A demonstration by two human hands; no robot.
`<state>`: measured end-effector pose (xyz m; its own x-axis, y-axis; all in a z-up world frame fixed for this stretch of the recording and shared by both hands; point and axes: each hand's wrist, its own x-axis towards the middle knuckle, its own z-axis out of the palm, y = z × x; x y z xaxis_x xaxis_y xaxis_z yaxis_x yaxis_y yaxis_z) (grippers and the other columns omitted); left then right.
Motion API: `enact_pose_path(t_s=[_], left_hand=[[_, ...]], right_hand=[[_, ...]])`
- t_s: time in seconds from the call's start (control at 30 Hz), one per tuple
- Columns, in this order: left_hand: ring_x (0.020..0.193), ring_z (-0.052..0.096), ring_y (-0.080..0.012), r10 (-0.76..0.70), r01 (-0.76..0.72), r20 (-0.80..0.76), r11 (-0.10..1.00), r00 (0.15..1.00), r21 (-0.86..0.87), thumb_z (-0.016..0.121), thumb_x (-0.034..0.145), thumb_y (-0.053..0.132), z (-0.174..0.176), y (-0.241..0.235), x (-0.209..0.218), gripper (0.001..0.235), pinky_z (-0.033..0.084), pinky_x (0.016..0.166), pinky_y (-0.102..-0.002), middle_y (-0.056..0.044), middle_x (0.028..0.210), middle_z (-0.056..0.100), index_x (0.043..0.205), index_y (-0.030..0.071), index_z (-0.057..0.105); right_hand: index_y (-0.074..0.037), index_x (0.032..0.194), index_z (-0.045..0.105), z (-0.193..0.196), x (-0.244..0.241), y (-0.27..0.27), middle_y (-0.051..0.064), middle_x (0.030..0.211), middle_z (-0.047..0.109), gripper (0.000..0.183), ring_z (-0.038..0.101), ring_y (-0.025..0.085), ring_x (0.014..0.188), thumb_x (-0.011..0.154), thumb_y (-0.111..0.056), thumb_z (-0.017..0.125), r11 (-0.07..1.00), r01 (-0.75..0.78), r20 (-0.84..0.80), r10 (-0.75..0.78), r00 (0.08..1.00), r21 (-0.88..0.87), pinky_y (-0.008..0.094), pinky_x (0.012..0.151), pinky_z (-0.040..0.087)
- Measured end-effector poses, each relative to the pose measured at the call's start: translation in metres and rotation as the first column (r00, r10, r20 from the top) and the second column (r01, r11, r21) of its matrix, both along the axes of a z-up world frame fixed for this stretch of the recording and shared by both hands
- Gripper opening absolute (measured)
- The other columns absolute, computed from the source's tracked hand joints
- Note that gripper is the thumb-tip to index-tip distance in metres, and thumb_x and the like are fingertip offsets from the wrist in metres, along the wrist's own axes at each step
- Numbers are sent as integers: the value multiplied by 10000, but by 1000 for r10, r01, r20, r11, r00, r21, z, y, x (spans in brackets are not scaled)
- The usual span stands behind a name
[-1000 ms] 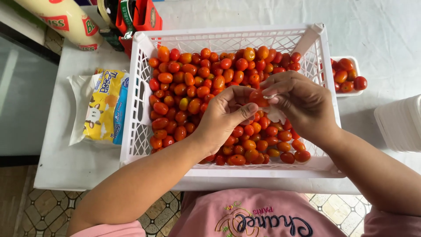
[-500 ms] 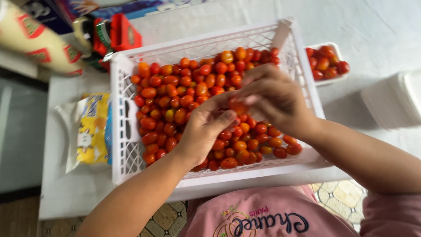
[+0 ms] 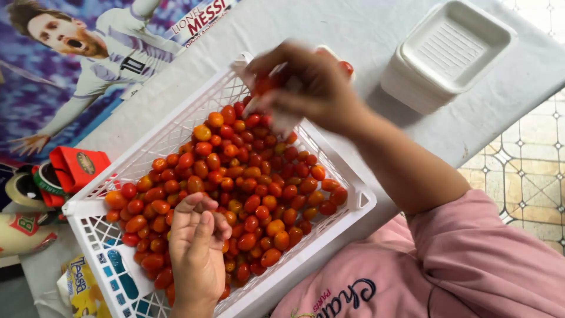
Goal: The person picks cherry tomatoes from a white crate, wipes each one with a tissue, and places them into a small white tray. The person repeats this process continuously, handling the tomatoes one at a time.
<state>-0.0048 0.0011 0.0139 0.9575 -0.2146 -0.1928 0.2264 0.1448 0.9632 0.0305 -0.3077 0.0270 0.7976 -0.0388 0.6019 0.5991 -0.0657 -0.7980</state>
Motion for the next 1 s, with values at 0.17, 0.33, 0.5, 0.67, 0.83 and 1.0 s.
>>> enact_pose_path(t_s=[0.17, 0.33, 0.5, 0.67, 0.83, 1.0], left_hand=[[755, 538, -149, -24, 24, -68, 1000, 997, 2, 632, 948, 140, -5, -1, -1, 276, 438, 619, -280, -70, 1053, 580, 1213, 96, 567], [770, 547, -153, -91, 93, -88, 996, 992, 18, 638, 952, 129, -10, -4, -1, 207, 445, 618, -279, -69, 1044, 602, 1147, 103, 573], [766, 548, -141, -28, 28, -102, 1000, 994, 6, 652, 944, 129, -13, -2, 6, 208, 439, 608, -268, -65, 1019, 615, 1141, 109, 590], [776, 542, -141, -27, 27, -118, 1000, 993, 1, 634, 961, 120, -11, 0, 6, 178, 439, 615, -262, -60, 1014, 604, 1135, 105, 599], [790, 547, -149, -70, 71, -113, 997, 991, 4, 629, 965, 125, -8, 0, 2, 173, 443, 625, -266, -60, 1027, 603, 1132, 93, 598], [793, 546, -148, -103, 102, -82, 995, 991, -20, 633, 967, 129, -6, 1, 0, 162, 440, 632, -268, -54, 992, 611, 1123, 98, 605]], right_hand=[[-86, 1097, 702, -80, 9, -90, 49, 1019, 715, 284, 646, 153, 888, 865, -157, 850, 833, 484, -305, -550, 777, -268, 271, 807, 534], [-43, 1064, 734, -104, 10, -93, 136, 928, 685, 255, 613, 280, 816, 817, -72, 789, 685, 330, -444, -694, 566, -649, 394, 692, 496], [1, 1094, 700, -140, 44, -71, 193, 1108, 537, 223, 603, 408, 874, 881, 24, 637, 670, 348, -206, -603, 771, -656, 419, 712, 454], [-59, 1059, 760, -150, 55, -64, 187, 1150, 441, 227, 598, 453, 735, 901, 12, 613, 561, 341, -186, -681, 708, -754, 496, 535, 455], [-39, 1209, 638, -159, 56, -69, 178, 1166, 582, 351, 628, 456, 739, 867, 20, 686, 484, 408, -118, -743, 659, -774, 508, 498, 445], [-39, 1046, 685, -175, 62, -69, 108, 1090, 582, 151, 575, 372, 642, 925, 16, 613, 438, 466, -16, -741, 671, -769, 452, 421, 359]])
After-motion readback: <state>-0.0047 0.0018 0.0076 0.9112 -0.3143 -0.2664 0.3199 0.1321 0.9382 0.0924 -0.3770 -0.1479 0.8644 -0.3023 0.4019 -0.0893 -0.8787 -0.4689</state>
